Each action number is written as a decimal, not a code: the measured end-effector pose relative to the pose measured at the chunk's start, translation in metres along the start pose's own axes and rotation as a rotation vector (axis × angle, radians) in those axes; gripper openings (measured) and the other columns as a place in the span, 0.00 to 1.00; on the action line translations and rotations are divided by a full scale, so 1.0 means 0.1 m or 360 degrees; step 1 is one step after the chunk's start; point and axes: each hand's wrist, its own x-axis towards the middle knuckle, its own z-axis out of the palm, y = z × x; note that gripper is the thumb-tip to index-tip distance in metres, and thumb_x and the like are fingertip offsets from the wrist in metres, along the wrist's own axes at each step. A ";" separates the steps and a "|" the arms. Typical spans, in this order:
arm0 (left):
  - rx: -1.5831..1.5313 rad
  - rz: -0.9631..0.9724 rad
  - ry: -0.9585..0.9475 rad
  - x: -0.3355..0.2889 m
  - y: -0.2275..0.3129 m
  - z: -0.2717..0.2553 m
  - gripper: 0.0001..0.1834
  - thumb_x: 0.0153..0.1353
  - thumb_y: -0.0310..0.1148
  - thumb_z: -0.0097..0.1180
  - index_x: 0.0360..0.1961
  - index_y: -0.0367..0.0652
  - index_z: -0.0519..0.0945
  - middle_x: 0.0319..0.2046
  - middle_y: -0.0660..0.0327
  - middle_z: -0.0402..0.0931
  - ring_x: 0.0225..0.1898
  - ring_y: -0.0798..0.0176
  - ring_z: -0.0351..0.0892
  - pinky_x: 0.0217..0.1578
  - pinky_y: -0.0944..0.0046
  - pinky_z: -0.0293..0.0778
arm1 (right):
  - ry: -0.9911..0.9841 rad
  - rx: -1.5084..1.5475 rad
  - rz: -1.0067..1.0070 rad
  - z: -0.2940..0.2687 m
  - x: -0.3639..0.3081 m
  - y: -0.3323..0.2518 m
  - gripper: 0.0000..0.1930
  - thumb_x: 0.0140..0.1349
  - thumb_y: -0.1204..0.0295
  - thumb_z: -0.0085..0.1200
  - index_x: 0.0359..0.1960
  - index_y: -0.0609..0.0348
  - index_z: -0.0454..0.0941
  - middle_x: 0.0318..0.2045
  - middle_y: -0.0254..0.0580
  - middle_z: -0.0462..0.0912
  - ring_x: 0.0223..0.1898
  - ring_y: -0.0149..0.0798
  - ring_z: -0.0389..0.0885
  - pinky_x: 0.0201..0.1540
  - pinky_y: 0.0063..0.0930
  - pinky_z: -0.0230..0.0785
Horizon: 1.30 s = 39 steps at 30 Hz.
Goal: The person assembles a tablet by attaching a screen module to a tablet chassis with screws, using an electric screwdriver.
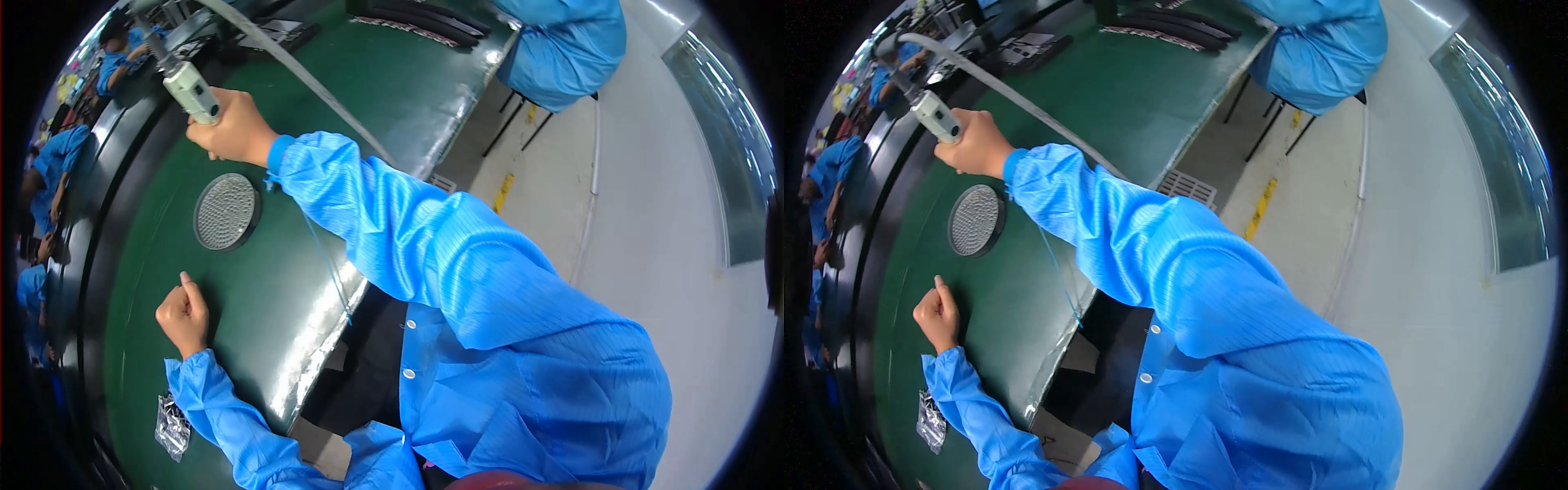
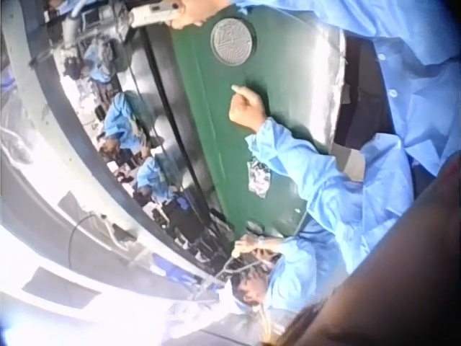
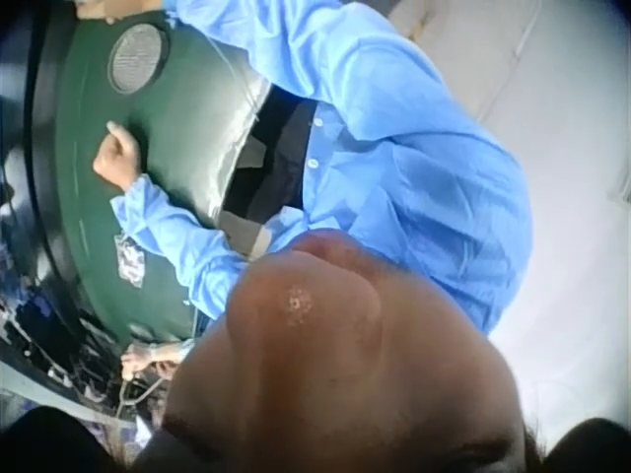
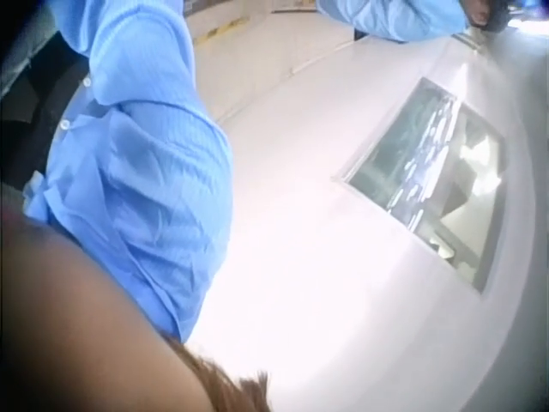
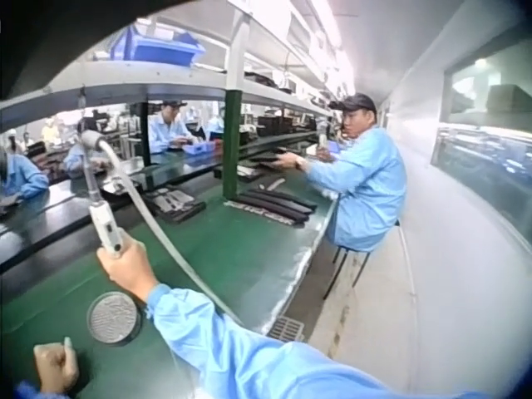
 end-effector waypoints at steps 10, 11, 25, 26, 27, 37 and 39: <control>0.0087 0.0053 0.0025 -0.08 0.02 -0.10 0.24 0.59 0.26 0.62 0.08 0.40 0.68 0.08 0.55 0.65 0.08 0.51 0.63 0.14 0.53 0.56 | 0.0010 0.0046 0.0152 0.11 -0.08 0.06 0.08 0.53 0.75 0.60 0.35 0.64 0.78 0.21 0.40 0.81 0.17 0.31 0.81 0.20 0.28 0.74; 0.0100 0.0066 0.0025 -0.07 0.01 -0.11 0.24 0.59 0.27 0.62 0.08 0.40 0.68 0.08 0.55 0.65 0.08 0.51 0.63 0.14 0.53 0.56 | -0.0010 0.0039 0.0168 0.11 -0.08 0.04 0.08 0.53 0.76 0.59 0.35 0.64 0.78 0.21 0.39 0.81 0.17 0.30 0.80 0.20 0.27 0.73; 0.0093 0.0093 -0.0028 0.00 0.02 -0.01 0.26 0.65 0.25 0.59 0.10 0.35 0.65 0.08 0.54 0.58 0.08 0.57 0.54 0.14 0.55 0.50 | 0.0056 -0.0009 -0.0035 0.03 -0.01 0.06 0.11 0.52 0.70 0.60 0.31 0.66 0.76 0.20 0.47 0.82 0.19 0.37 0.84 0.22 0.33 0.77; 0.0125 0.0112 -0.0015 0.01 0.02 -0.01 0.26 0.65 0.25 0.59 0.10 0.35 0.64 0.08 0.54 0.58 0.08 0.57 0.54 0.14 0.55 0.49 | 0.0074 -0.0045 -0.0061 0.02 0.00 0.07 0.11 0.52 0.70 0.60 0.31 0.65 0.76 0.20 0.48 0.82 0.19 0.38 0.84 0.22 0.34 0.77; 0.0139 0.0100 -0.0025 -0.02 0.04 -0.03 0.26 0.65 0.25 0.59 0.10 0.35 0.64 0.08 0.54 0.58 0.08 0.57 0.54 0.14 0.55 0.50 | 0.0052 -0.0009 -0.0026 0.04 -0.02 0.06 0.10 0.52 0.70 0.60 0.30 0.65 0.76 0.20 0.48 0.82 0.19 0.38 0.84 0.22 0.34 0.77; 0.0090 0.0098 0.0007 -0.05 0.05 -0.06 0.25 0.63 0.26 0.60 0.09 0.36 0.66 0.08 0.54 0.61 0.08 0.54 0.59 0.14 0.54 0.53 | 0.0185 -0.0090 -0.0142 0.03 -0.04 0.07 0.11 0.50 0.70 0.61 0.32 0.64 0.77 0.19 0.45 0.82 0.19 0.34 0.83 0.23 0.33 0.76; 0.0086 0.0068 0.0023 -0.04 0.08 -0.07 0.26 0.63 0.26 0.60 0.09 0.37 0.66 0.08 0.54 0.61 0.08 0.55 0.59 0.14 0.55 0.53 | 0.0143 -0.0053 -0.0026 0.00 -0.04 0.03 0.10 0.51 0.71 0.61 0.31 0.65 0.76 0.20 0.44 0.81 0.19 0.33 0.82 0.24 0.32 0.76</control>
